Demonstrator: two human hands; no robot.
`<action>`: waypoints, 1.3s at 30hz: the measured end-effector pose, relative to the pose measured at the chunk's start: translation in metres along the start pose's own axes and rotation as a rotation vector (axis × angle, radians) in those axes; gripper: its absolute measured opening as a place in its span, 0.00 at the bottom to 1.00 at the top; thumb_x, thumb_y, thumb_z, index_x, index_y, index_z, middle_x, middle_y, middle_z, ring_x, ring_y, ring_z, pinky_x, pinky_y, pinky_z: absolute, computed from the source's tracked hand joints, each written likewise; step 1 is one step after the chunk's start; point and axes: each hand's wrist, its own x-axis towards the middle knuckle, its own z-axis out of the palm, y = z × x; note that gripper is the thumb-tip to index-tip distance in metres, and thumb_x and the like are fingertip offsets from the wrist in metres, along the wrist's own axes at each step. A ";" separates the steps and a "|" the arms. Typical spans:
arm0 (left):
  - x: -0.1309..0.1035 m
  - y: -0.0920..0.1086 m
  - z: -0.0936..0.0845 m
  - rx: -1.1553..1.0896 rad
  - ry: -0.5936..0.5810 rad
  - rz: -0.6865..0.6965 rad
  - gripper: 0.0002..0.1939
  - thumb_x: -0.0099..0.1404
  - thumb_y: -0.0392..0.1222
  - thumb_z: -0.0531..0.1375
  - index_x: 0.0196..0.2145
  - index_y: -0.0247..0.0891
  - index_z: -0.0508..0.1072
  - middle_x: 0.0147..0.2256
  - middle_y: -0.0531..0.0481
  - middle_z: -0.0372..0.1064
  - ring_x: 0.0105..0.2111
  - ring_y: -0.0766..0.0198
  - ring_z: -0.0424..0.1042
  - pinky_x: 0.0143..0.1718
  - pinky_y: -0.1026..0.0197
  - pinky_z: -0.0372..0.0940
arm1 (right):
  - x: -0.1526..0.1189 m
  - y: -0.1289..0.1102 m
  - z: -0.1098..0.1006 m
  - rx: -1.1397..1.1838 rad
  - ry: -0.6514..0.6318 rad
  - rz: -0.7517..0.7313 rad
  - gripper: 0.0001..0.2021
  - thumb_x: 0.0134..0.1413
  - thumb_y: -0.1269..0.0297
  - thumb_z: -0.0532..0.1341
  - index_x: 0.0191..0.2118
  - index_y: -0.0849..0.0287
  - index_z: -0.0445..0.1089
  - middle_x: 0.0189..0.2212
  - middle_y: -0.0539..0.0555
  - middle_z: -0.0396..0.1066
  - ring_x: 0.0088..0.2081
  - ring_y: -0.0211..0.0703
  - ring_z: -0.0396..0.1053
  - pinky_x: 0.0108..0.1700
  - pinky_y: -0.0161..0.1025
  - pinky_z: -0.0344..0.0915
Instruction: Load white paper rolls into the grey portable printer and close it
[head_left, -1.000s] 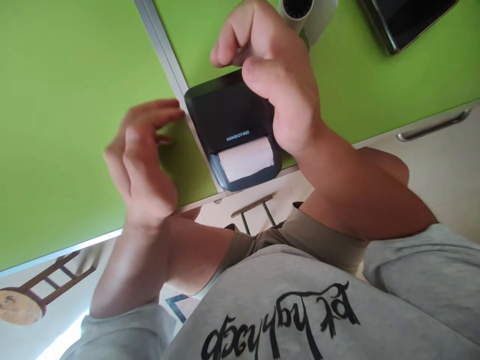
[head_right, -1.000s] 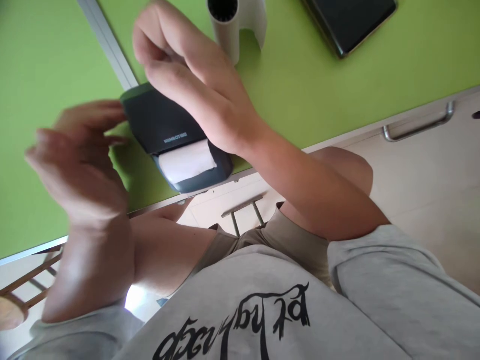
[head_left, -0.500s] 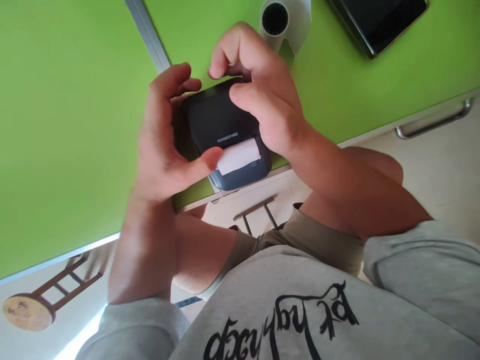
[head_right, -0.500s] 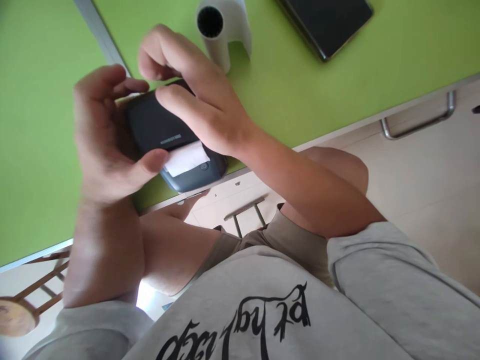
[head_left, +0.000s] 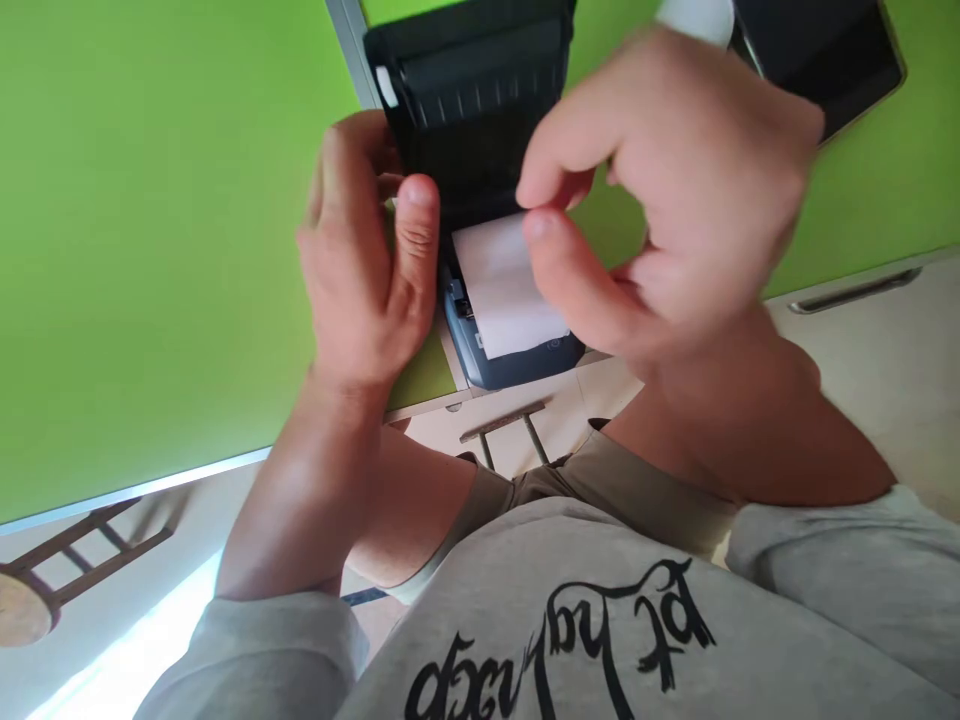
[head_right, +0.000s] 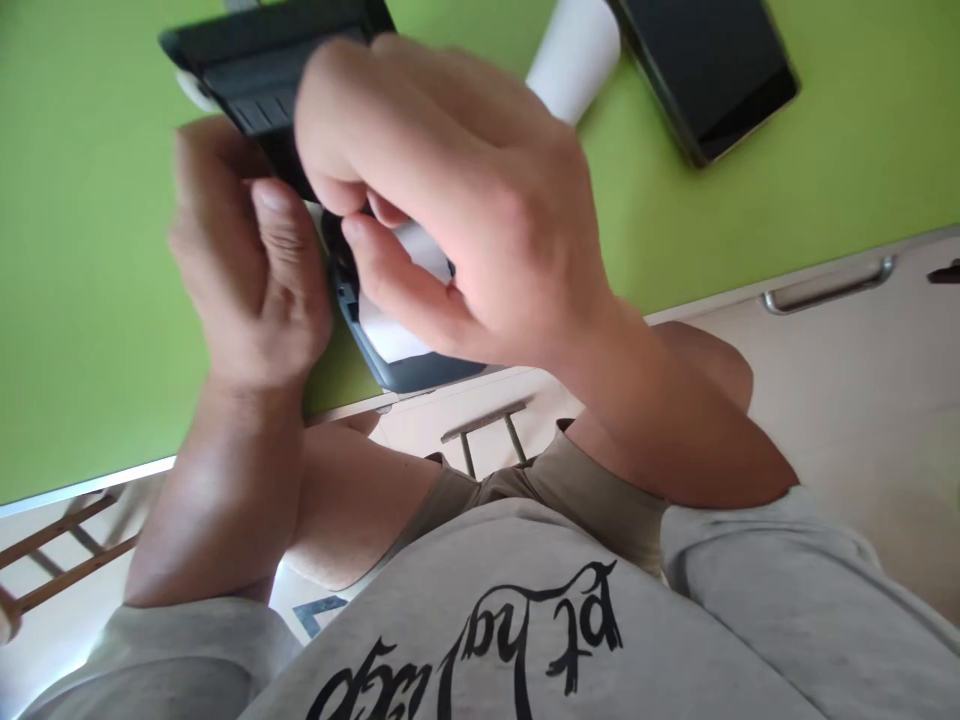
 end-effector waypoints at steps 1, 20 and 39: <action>-0.001 0.000 0.000 0.011 -0.025 -0.016 0.25 0.83 0.58 0.43 0.57 0.34 0.66 0.47 0.42 0.74 0.45 0.60 0.76 0.43 0.55 0.71 | 0.000 -0.005 -0.001 -0.116 0.017 -0.089 0.12 0.65 0.56 0.53 0.39 0.53 0.72 0.40 0.53 0.73 0.54 0.53 0.70 0.60 0.51 0.65; -0.001 0.007 -0.005 0.119 -0.096 -0.051 0.26 0.82 0.57 0.42 0.59 0.36 0.67 0.41 0.45 0.75 0.40 0.57 0.77 0.39 0.54 0.70 | 0.007 -0.027 -0.005 -0.810 -0.225 -0.123 0.12 0.64 0.67 0.54 0.45 0.49 0.75 0.36 0.50 0.78 0.30 0.41 0.69 0.32 0.38 0.39; -0.005 0.009 -0.005 -0.070 -0.056 -0.080 0.34 0.81 0.62 0.35 0.59 0.36 0.69 0.39 0.44 0.75 0.39 0.59 0.75 0.39 0.55 0.66 | 0.026 -0.008 -0.007 -0.549 -0.232 -0.143 0.06 0.52 0.62 0.65 0.37 0.49 0.75 0.29 0.52 0.72 0.26 0.41 0.54 0.33 0.41 0.41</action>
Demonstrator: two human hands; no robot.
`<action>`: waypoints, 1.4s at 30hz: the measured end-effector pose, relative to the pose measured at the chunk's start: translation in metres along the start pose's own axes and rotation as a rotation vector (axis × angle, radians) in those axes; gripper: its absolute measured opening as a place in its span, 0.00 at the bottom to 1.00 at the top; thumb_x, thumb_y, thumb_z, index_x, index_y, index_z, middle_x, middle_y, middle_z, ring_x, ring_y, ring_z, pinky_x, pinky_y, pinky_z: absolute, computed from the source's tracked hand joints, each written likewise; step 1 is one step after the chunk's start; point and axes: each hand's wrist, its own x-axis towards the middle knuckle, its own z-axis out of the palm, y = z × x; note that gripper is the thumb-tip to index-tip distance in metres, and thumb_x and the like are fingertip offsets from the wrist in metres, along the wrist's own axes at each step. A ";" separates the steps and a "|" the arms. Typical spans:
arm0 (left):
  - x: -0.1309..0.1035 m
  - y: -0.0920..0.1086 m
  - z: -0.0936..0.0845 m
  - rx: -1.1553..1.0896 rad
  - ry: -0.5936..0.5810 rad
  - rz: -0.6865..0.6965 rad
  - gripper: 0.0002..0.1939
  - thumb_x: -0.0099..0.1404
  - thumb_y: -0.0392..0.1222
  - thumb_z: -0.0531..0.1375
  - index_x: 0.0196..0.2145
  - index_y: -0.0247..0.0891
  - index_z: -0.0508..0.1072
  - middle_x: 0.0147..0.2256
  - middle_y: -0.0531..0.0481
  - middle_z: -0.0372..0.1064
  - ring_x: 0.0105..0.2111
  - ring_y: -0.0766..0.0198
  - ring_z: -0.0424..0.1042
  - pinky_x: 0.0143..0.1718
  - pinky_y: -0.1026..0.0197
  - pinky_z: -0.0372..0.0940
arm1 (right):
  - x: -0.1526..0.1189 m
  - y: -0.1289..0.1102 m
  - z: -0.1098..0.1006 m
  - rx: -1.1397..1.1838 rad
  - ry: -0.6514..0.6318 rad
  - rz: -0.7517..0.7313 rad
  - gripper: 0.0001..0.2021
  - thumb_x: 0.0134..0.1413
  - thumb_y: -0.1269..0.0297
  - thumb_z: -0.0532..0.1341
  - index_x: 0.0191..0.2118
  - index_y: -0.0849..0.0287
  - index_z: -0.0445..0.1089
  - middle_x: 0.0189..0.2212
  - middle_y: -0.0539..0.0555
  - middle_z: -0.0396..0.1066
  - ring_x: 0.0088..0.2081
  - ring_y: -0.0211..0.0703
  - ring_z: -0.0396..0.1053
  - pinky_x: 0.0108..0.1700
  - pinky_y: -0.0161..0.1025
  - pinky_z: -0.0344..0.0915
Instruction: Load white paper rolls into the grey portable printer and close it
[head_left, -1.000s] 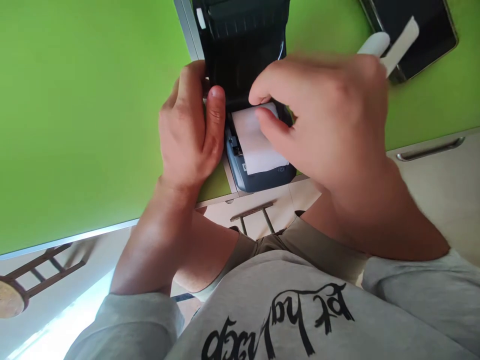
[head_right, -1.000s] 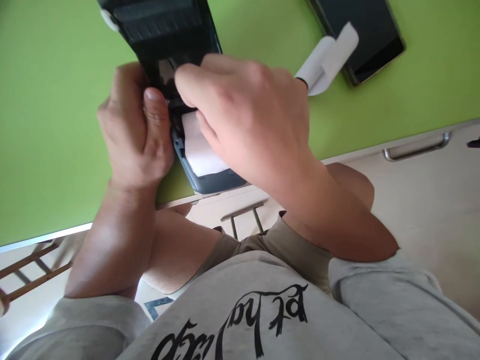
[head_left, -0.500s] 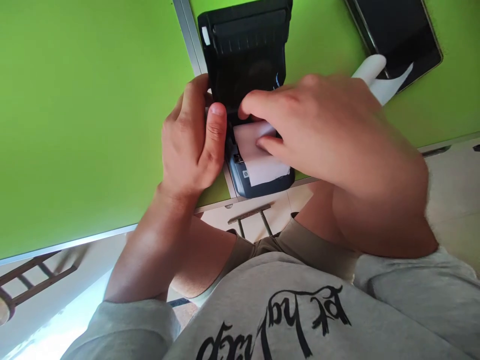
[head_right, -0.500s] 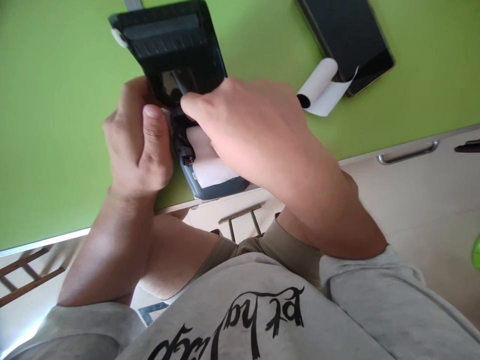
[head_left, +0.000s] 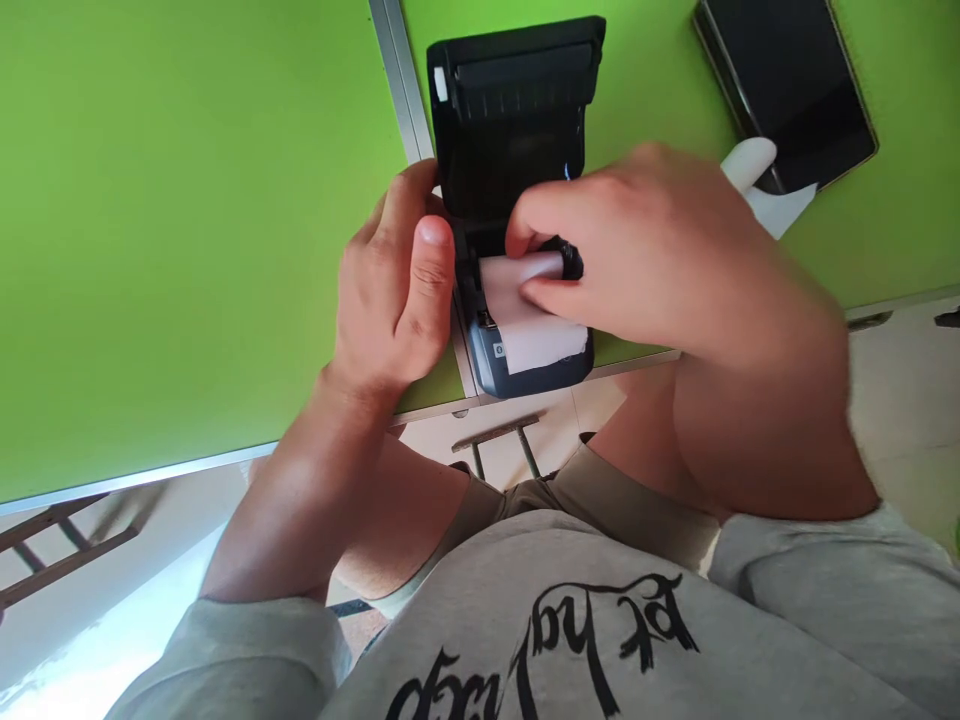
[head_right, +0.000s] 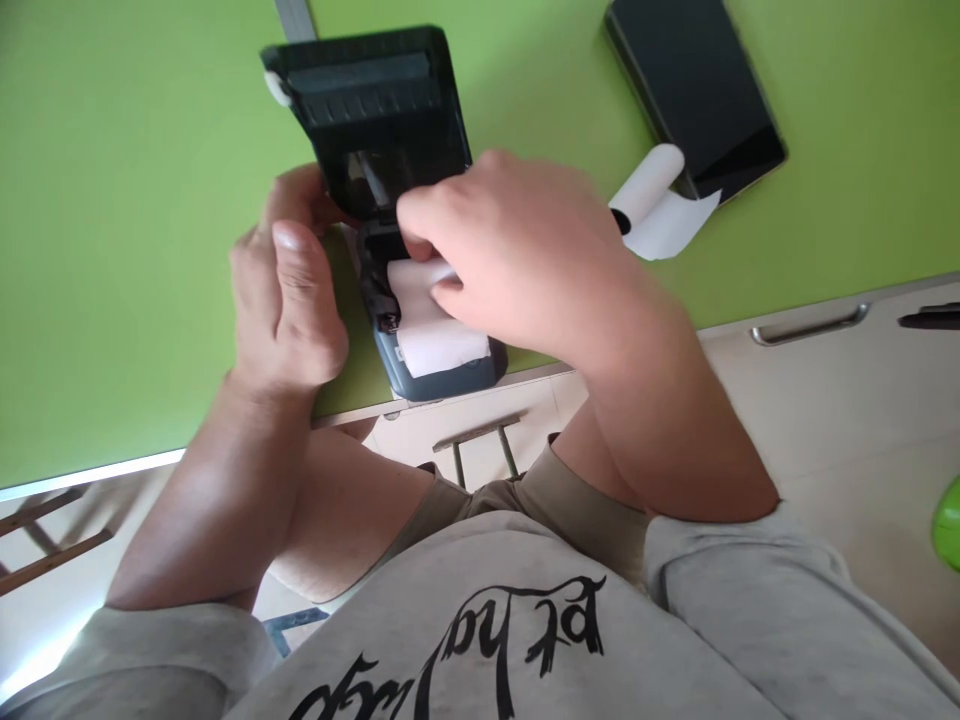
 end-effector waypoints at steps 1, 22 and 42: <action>0.000 -0.001 0.000 0.005 0.001 0.010 0.35 0.81 0.62 0.35 0.59 0.36 0.69 0.39 0.44 0.75 0.38 0.59 0.75 0.39 0.56 0.66 | -0.001 0.000 0.000 -0.008 0.002 -0.009 0.04 0.52 0.63 0.65 0.36 0.50 0.75 0.27 0.52 0.70 0.25 0.40 0.53 0.33 0.40 0.41; -0.002 -0.001 -0.001 -0.089 -0.012 -0.027 0.31 0.79 0.64 0.39 0.60 0.44 0.70 0.44 0.43 0.77 0.42 0.54 0.76 0.44 0.51 0.70 | -0.011 0.035 -0.021 0.784 0.243 0.049 0.33 0.52 0.28 0.41 0.37 0.51 0.68 0.54 0.42 0.70 0.31 0.33 0.65 0.29 0.43 0.49; -0.002 0.000 0.000 -0.108 -0.028 -0.038 0.30 0.80 0.64 0.39 0.60 0.45 0.69 0.43 0.45 0.77 0.43 0.54 0.76 0.42 0.51 0.67 | 0.016 0.048 0.054 0.671 0.600 0.089 0.15 0.60 0.46 0.60 0.38 0.52 0.63 0.30 0.48 0.62 0.32 0.39 0.63 0.41 0.42 0.65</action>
